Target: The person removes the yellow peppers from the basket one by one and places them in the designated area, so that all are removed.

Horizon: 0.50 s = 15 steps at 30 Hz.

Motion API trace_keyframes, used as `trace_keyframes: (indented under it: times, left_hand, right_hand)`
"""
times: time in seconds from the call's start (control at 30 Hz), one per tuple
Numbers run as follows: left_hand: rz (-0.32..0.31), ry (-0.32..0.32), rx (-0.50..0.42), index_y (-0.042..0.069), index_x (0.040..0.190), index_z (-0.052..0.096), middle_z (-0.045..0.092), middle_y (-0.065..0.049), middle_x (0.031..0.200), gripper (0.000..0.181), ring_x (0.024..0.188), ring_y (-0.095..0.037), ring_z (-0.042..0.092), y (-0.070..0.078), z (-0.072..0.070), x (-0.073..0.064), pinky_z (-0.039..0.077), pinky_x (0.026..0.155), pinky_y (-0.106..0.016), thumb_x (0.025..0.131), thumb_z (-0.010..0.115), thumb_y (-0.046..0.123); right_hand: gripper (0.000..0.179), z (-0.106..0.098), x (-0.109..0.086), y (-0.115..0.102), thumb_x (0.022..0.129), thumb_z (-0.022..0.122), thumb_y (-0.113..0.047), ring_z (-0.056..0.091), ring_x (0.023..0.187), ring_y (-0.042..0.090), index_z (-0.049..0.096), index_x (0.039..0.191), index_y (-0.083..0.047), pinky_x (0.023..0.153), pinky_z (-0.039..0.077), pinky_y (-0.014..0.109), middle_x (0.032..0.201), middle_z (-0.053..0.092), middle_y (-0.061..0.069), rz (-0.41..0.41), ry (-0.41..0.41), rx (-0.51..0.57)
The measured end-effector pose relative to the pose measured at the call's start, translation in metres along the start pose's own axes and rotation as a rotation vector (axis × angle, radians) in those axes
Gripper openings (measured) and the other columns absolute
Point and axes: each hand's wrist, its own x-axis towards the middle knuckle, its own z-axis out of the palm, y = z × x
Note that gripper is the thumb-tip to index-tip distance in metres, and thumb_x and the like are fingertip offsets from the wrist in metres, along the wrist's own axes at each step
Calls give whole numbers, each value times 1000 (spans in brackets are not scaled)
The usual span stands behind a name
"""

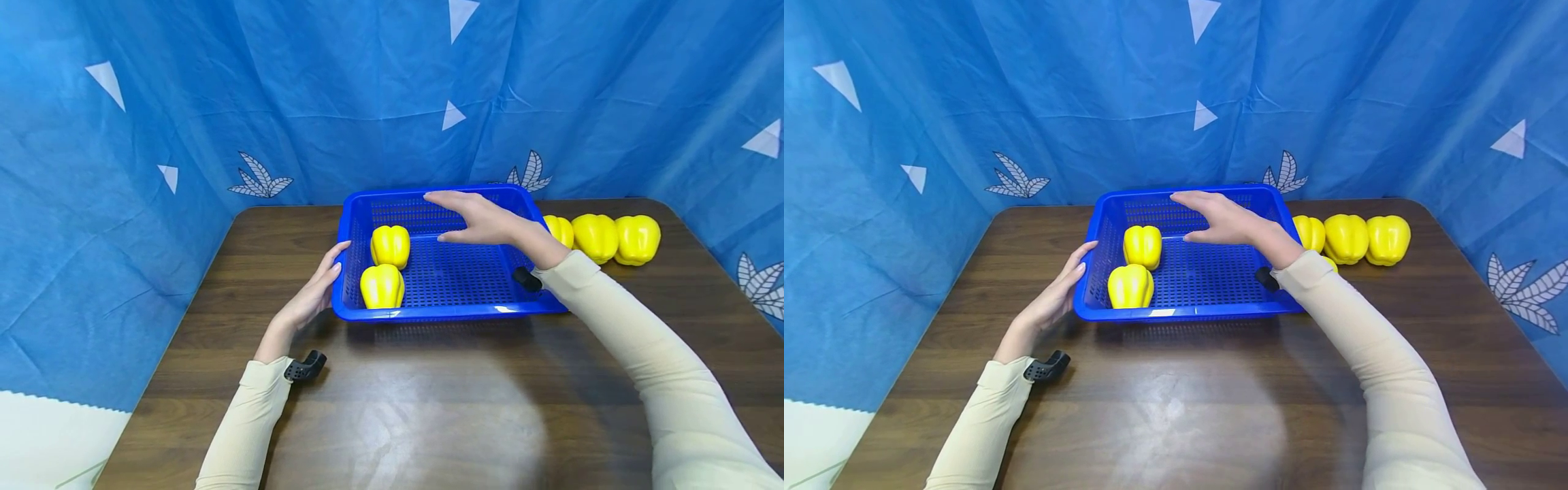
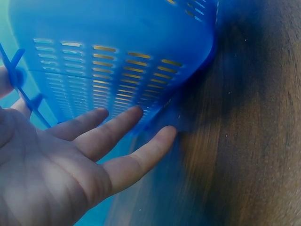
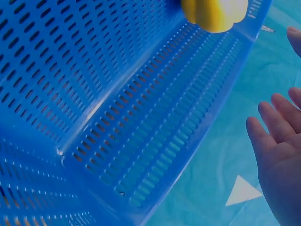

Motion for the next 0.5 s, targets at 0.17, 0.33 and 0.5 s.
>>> trace_keyframes:
  times: [0.17,0.33,0.5]
  left_hand:
    - [-6,-4,-2,41,146,6,2,-3,158,49,138,-44,29,1,1,0,42,99,-60,101,24,42]
    - [2,7,6,41,146,7,2,-2,158,49,139,-43,27,2,0,1,40,100,-61,101,25,42]
    - [0,8,14,40,147,6,0,-2,158,50,140,-43,25,1,0,1,39,101,-62,101,24,42]
  right_hand:
    - [71,5,5,1,86,68,-26,30,141,32,33,145,-9,113,32,51,152,33,13,-7,-33,0]
    - [67,10,12,1,85,68,-27,31,141,33,38,143,-10,110,35,52,151,35,13,-11,-66,-13]
    - [67,17,18,0,85,67,-29,32,140,33,38,143,-9,111,33,52,151,35,13,-17,-109,-20]
